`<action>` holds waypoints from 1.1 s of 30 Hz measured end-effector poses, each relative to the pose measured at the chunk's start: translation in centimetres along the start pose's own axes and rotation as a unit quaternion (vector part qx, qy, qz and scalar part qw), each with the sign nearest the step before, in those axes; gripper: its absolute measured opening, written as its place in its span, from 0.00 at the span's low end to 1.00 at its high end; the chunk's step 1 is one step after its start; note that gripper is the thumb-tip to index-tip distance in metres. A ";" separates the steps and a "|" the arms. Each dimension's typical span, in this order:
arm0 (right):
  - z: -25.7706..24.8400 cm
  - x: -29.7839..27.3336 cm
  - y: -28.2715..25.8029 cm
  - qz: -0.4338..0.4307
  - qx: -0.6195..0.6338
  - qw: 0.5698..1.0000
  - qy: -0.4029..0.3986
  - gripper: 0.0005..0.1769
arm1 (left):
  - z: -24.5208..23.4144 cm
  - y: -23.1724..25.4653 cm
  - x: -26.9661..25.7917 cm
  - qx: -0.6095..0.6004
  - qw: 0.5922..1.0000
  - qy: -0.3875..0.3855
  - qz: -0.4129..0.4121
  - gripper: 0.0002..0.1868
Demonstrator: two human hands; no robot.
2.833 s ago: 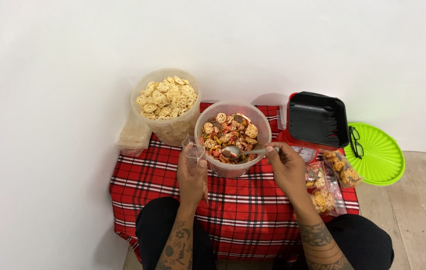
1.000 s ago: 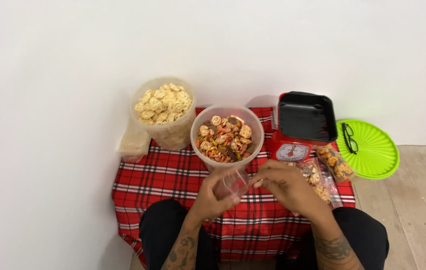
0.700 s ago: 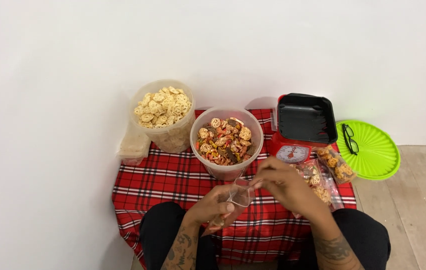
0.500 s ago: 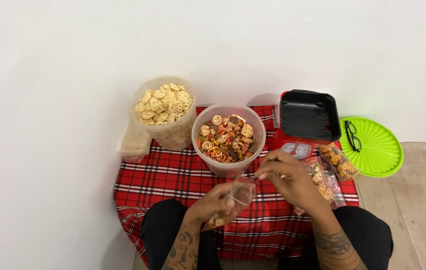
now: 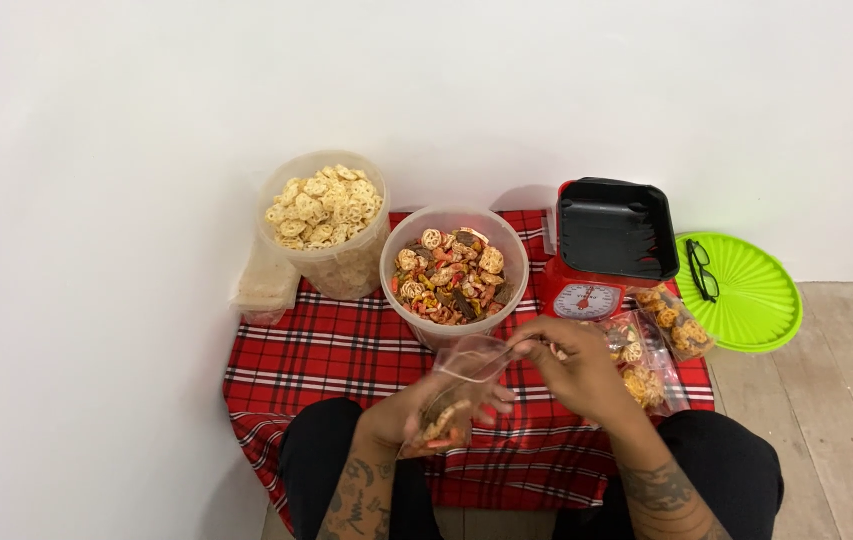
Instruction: Portioning snacks from a large container into small plastic bags using a spoon and weighing them.
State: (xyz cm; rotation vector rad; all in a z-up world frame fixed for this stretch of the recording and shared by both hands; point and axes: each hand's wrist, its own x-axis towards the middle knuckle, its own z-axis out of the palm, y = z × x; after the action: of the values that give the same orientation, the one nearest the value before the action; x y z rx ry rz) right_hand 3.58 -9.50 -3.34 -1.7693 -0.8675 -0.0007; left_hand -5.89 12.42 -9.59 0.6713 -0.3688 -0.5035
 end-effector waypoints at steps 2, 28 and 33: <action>-1.0 -0.6 0.8 0.004 0.037 0.999 0.003 0.06 | 0.0 0.8 -1.5 0.056 0.993 -0.093 -0.044 0.78; -1.5 -0.6 -1.0 -0.103 -0.004 0.995 0.002 0.07 | 2.0 1.5 -0.2 0.225 0.971 0.074 0.032 0.52; -0.4 -0.8 -1.2 -0.040 0.007 0.999 -0.008 0.09 | 2.2 1.6 -0.3 0.192 0.978 0.082 0.012 0.50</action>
State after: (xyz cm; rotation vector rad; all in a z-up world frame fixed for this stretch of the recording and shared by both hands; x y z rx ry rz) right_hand 2.52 -10.13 -2.51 -1.7230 -0.9479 -0.0334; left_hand -6.64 12.55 -6.95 1.0746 -0.3196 -0.3514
